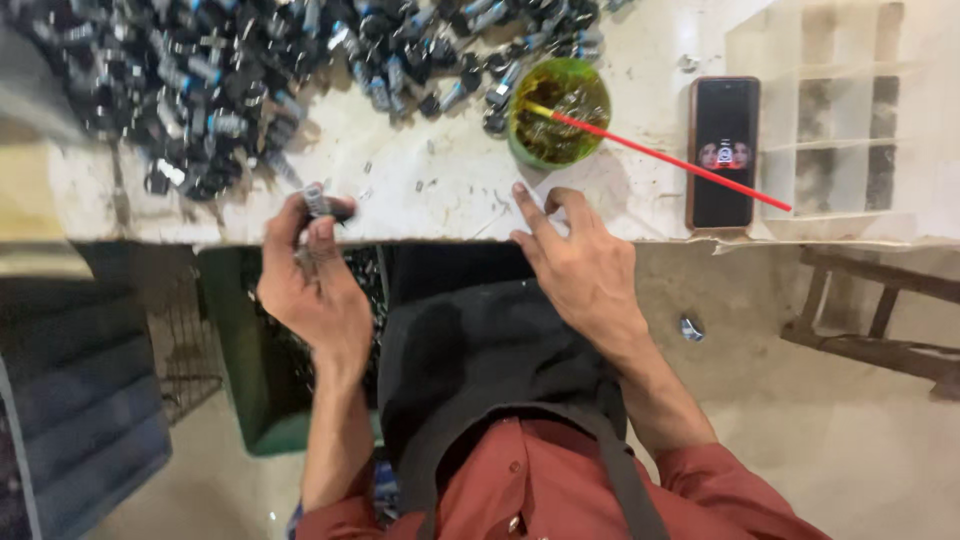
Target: The person picks small black metal fittings one at a time from a bin, holds each in one hand, and uses a long red-handled brush dipped in a green bowl of liquid to coat a section of each fitting. Coated fittings are set on the workbench beside a pile of finished pieces.
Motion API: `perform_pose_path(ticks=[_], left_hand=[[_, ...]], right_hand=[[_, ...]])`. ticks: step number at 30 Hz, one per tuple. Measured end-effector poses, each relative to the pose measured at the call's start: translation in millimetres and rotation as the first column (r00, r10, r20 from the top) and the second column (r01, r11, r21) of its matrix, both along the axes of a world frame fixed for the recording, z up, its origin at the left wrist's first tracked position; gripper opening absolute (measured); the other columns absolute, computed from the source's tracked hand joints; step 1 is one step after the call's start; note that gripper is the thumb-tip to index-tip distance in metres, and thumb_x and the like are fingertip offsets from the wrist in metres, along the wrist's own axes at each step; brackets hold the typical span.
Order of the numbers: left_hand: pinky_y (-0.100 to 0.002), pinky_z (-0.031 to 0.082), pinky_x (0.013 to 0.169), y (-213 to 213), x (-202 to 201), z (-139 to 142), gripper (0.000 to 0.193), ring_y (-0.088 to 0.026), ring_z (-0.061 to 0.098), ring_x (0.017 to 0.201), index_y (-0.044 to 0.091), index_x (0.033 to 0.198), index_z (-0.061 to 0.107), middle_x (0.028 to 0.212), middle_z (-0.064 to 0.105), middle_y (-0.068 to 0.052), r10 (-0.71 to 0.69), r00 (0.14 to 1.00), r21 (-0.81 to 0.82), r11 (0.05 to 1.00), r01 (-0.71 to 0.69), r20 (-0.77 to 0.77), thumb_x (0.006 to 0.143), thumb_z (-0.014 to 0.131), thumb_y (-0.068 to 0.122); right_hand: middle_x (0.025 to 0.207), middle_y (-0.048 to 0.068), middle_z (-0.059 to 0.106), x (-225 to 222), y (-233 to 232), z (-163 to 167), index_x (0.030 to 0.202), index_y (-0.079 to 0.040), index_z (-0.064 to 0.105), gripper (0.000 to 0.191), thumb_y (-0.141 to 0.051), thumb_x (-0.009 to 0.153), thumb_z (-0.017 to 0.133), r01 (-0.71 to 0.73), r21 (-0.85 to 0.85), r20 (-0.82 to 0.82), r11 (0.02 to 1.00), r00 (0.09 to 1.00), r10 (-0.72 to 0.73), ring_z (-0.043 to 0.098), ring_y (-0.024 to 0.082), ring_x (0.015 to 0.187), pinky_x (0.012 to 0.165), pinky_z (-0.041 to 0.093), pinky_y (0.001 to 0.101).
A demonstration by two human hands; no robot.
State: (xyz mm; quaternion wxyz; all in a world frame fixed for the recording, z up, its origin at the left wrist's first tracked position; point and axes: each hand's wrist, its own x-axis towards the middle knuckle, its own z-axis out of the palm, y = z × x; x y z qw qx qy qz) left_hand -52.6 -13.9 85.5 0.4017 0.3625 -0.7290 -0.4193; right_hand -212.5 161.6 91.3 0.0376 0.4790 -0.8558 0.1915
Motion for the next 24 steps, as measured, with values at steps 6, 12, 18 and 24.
perform_pose_path(ticks=[6,12,18,24], left_hand=[[-0.023,0.058,0.089,46,-11,-4,0.026,-0.010,0.071,0.097,-0.007,0.124,0.068,0.110,0.077,-0.010,-0.147,0.953,0.415,0.875,0.251,-0.267,0.099,0.069,-0.001],[-0.029,0.057,0.092,54,-16,0,0.029,-0.018,0.073,0.099,0.000,0.118,0.072,0.110,0.075,-0.012,-0.299,0.950,0.120,0.944,0.308,-0.086,0.091,0.080,-0.002],[-0.031,0.058,0.091,51,-14,0,0.032,-0.022,0.073,0.098,0.002,0.117,0.072,0.110,0.075,-0.011,-0.280,0.958,0.066,0.957,0.283,-0.057,0.088,0.083,-0.002],[-0.031,0.059,0.091,53,-15,-3,0.032,-0.023,0.073,0.099,0.002,0.117,0.072,0.110,0.075,-0.011,-0.287,0.955,0.041,0.956,0.290,-0.069,0.087,0.084,0.000]], right_hand=[[0.100,0.005,0.071,-2,3,-11,0.105,-0.009,0.076,0.014,-0.005,0.093,0.083,0.280,-0.377,0.397,0.883,0.910,-0.119,0.058,0.014,0.064,0.057,0.046,0.0290],[0.100,0.007,0.071,0,1,-18,0.105,-0.005,0.078,0.015,0.003,0.092,0.078,0.225,-0.331,0.450,0.917,0.891,-0.056,0.058,0.008,0.064,0.056,0.046,0.0240],[0.103,0.005,0.075,-5,-4,-14,0.108,-0.005,0.078,0.018,0.003,0.092,0.077,0.230,-0.286,0.545,0.930,0.837,-0.039,0.066,0.009,0.077,0.068,0.052,0.0226],[0.103,0.008,0.071,-6,-5,-17,0.104,-0.005,0.078,0.014,0.001,0.091,0.078,0.266,-0.316,0.612,0.911,0.790,-0.018,0.070,0.009,0.081,0.068,0.055,0.0217]])
